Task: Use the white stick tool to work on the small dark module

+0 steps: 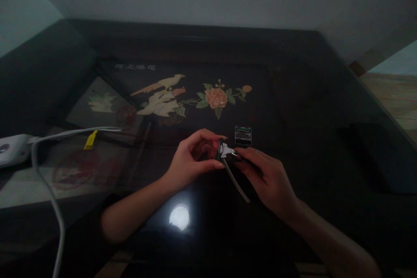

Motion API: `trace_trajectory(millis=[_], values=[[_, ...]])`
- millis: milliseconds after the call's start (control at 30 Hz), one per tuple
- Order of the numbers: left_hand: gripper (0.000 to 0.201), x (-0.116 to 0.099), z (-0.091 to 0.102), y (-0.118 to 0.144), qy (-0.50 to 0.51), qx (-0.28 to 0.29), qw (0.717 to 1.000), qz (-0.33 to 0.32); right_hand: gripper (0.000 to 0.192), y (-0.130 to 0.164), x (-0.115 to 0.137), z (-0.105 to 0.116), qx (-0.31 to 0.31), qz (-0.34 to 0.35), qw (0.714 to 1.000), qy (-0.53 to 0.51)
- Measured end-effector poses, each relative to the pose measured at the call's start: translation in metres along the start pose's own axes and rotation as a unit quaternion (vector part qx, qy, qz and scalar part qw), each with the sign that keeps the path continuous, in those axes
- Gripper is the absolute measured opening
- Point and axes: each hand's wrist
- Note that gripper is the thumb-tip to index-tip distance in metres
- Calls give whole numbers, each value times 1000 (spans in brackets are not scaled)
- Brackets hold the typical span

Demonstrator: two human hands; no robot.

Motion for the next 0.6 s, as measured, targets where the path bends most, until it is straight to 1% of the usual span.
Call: trace_trajectory(millis=[100, 267, 467, 600], values=[[41, -2, 2, -1, -29, 11, 1000, 3, 21, -1, -1, 1, -3, -4, 1000, 7], [47, -5, 6, -4, -69, 51, 996, 2, 20, -2, -1, 4, -9, -21, 1000, 6], [41, -6, 7, -3, -90, 54, 994, -9, 21, -2, -1, 5, -6, -22, 1000, 11], [40, -9, 8, -5, -139, 64, 988, -20, 23, -4, -2, 7, 7, -16, 1000, 20]])
Point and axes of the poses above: each hand's wrist, its own y-axis away from the middle knuckle, its own z-axis out of the back of the hand, x = y × z, and after that the axes turned 8 degrees about -z, right-handed
